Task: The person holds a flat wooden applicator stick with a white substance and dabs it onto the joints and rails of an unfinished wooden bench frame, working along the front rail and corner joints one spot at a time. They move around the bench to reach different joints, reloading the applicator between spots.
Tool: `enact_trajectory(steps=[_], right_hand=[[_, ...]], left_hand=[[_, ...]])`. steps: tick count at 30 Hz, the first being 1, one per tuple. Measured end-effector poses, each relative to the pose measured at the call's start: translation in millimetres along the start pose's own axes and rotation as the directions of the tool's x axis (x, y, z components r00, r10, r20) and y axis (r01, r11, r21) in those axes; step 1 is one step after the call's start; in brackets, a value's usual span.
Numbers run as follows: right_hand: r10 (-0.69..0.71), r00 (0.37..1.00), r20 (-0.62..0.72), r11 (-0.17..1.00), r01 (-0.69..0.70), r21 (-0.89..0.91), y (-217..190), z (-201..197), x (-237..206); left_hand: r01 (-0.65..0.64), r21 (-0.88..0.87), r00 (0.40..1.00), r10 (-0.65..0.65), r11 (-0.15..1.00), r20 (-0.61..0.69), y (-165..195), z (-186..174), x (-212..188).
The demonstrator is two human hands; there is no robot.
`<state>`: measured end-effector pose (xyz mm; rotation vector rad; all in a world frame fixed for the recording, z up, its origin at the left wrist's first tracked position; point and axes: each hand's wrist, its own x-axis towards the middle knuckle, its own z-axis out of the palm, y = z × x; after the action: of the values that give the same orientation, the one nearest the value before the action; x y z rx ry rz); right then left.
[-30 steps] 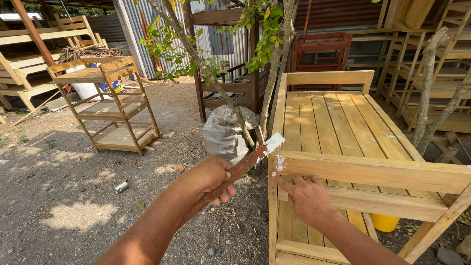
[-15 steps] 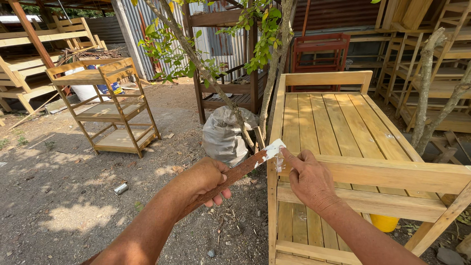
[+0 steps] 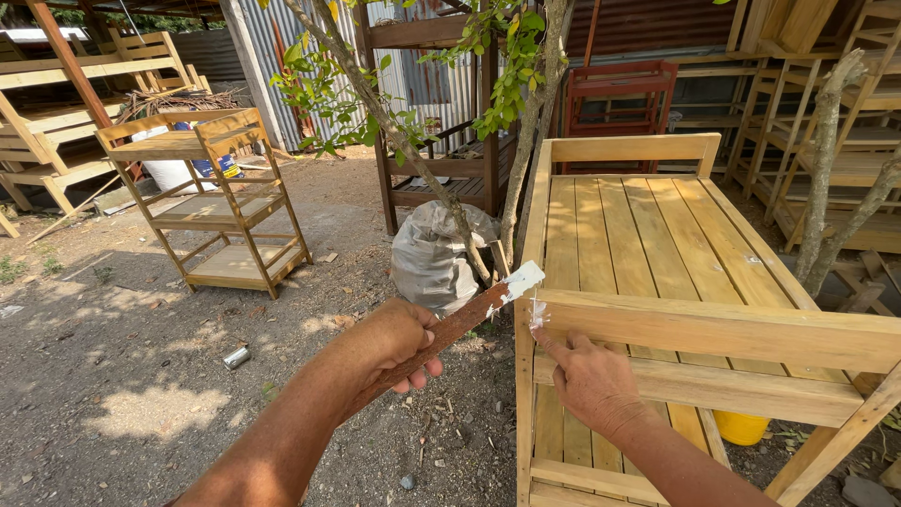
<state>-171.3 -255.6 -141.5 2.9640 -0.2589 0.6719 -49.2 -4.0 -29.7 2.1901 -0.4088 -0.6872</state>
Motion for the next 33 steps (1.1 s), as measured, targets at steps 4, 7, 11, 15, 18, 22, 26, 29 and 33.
enact_trajectory(steps=[4, 7, 11, 15, 18, 22, 26, 29, 33], right_hand=[[-0.056, 0.991, 0.122, 0.973, 0.081, -0.216, 0.5, 8.5, -1.8], [-0.05, 0.978, 0.201, 0.981, 0.086, -0.175, 4.9, 10.9, -2.6], [-0.108, 0.986, 0.129, 0.979, 0.128, -0.159, 9.0, 9.6, -5.0], [-0.054, 0.977, 0.208, 0.969, 0.102, -0.226, 3.8, 10.2, -5.4], [-0.067, 0.965, 0.252, 0.96, 0.131, -0.246, -1.2, 11.6, -3.9], [-0.08, 0.965, 0.25, 0.963, 0.139, -0.231, -0.8, 10.6, -2.1], [-0.022, 0.971, 0.237, 0.967, 0.081, -0.243, 3.8, 7.4, -2.6], [-0.003, 0.991, 0.136, 0.975, 0.033, -0.219, 5.3, 6.6, -0.6], [-0.039, 0.996, 0.079, 0.967, 0.057, -0.249, 3.1, 7.3, 3.8]], left_hand=[[-0.008, 0.002, 1.0, 0.008, 1.0, -0.001, 2.3, 1.7, 0.5], [-0.02, 0.007, 1.0, 0.02, 1.0, 0.014, 1.9, 2.0, 0.6], [-0.021, -0.018, 1.0, 0.021, 1.0, 0.005, 3.0, 0.8, 2.6], [-0.011, -0.017, 1.0, 0.012, 1.0, 0.023, 3.8, 3.0, 3.8], [-0.012, -0.009, 0.999, 0.012, 1.0, 0.034, 5.3, 5.0, 5.0], [-0.028, -0.016, 0.999, 0.028, 0.999, 0.031, 5.7, 3.1, 5.3], [-0.009, -0.016, 1.0, 0.009, 1.0, 0.023, 4.9, 2.4, 3.9], [-0.003, -0.021, 1.0, 0.004, 1.0, 0.022, 4.6, 2.8, 2.1], [-0.016, -0.025, 1.0, 0.016, 1.0, 0.025, 7.6, 4.1, 2.3]])
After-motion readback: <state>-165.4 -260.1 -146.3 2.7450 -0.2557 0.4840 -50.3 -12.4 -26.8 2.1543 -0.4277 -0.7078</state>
